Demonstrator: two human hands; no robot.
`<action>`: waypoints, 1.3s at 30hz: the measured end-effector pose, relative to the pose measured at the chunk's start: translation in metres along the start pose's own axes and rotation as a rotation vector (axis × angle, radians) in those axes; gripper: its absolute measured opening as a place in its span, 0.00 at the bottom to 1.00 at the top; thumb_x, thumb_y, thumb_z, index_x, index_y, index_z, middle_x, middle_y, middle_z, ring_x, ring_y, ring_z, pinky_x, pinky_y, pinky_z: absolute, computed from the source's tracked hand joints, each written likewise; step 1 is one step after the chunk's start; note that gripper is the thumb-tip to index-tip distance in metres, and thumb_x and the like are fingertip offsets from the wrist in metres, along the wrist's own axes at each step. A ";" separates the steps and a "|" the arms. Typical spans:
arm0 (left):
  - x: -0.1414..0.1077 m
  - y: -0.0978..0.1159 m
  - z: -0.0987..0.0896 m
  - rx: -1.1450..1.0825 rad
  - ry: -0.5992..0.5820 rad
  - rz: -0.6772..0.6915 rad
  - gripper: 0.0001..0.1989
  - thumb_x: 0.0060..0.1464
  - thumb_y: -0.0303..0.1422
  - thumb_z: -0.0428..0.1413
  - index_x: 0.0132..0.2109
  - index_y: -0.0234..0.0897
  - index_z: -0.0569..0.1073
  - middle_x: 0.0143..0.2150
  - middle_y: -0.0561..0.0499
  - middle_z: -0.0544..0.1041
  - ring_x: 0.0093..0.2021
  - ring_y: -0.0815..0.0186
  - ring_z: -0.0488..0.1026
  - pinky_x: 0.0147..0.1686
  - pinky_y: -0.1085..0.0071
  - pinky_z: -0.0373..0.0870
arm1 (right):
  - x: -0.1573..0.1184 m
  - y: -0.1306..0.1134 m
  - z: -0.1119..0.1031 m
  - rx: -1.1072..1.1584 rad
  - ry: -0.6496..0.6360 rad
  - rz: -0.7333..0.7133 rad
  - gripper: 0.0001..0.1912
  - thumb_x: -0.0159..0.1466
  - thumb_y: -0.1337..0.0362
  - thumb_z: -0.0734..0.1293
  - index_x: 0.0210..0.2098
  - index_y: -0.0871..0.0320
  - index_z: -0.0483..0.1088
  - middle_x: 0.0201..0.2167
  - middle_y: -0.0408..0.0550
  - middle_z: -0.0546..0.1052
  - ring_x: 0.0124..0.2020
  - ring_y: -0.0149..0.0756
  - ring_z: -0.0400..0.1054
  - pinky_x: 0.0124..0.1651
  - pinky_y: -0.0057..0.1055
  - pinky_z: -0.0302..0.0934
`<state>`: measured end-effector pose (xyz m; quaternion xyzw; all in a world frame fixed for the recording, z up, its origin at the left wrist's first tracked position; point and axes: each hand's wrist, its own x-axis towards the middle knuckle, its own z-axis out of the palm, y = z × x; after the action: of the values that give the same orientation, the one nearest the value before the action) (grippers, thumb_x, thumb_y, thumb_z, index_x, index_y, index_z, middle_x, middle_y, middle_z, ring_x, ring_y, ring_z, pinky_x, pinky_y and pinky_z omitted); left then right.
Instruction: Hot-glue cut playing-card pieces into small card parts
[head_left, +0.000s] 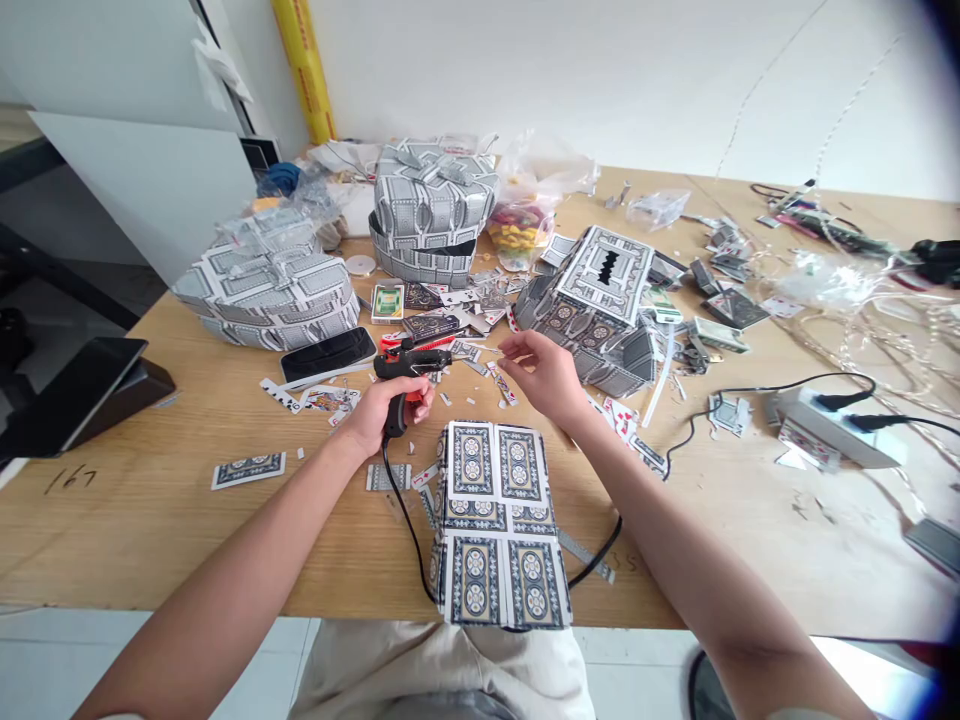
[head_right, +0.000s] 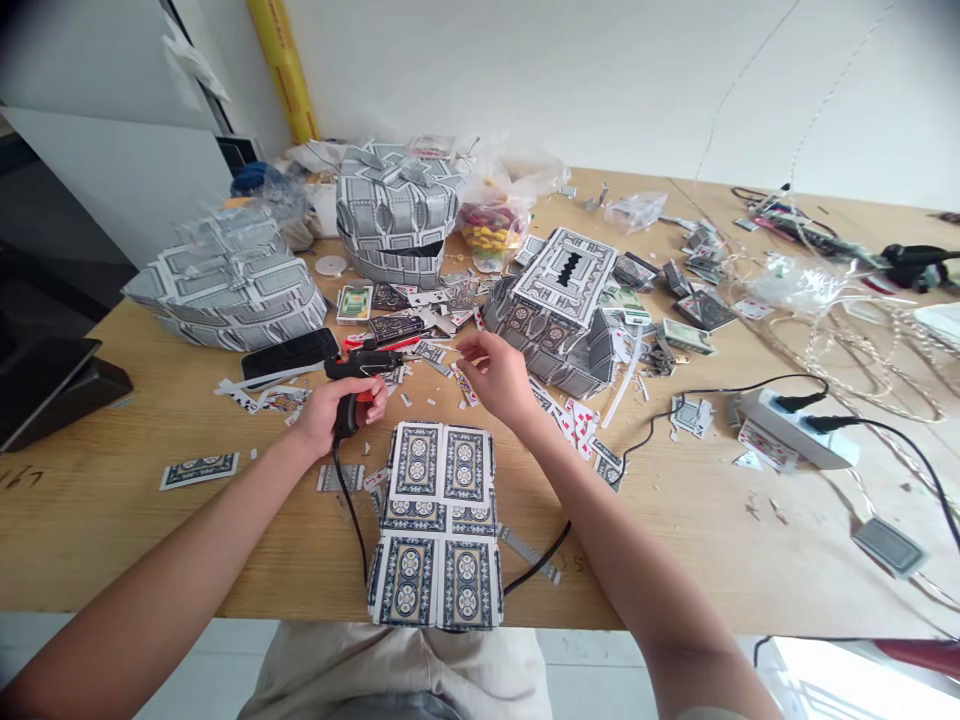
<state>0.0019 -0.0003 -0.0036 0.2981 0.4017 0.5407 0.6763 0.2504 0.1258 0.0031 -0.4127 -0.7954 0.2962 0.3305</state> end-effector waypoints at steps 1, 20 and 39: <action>0.000 0.000 0.000 0.002 -0.002 0.001 0.16 0.52 0.40 0.67 0.27 0.36 0.72 0.27 0.50 0.71 0.26 0.68 0.65 0.28 0.70 0.64 | 0.000 0.002 -0.001 -0.050 -0.018 -0.003 0.06 0.67 0.63 0.71 0.43 0.55 0.77 0.42 0.51 0.83 0.40 0.41 0.78 0.44 0.39 0.73; -0.001 0.000 0.001 0.006 0.000 -0.002 0.16 0.52 0.41 0.68 0.28 0.35 0.72 0.28 0.51 0.70 0.27 0.69 0.66 0.28 0.71 0.64 | -0.009 -0.002 0.004 -0.478 -0.313 0.136 0.04 0.68 0.72 0.72 0.41 0.60 0.80 0.44 0.58 0.83 0.45 0.47 0.77 0.49 0.38 0.65; -0.001 0.000 0.002 0.057 0.014 0.011 0.17 0.51 0.42 0.67 0.28 0.36 0.72 0.28 0.50 0.71 0.26 0.68 0.66 0.28 0.70 0.64 | -0.009 -0.008 -0.002 -0.431 -0.298 0.254 0.11 0.64 0.78 0.72 0.44 0.61 0.79 0.45 0.59 0.85 0.48 0.48 0.78 0.47 0.36 0.63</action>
<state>0.0037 -0.0008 -0.0020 0.3155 0.4199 0.5347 0.6619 0.2523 0.1151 0.0079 -0.5215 -0.8218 0.2168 0.0752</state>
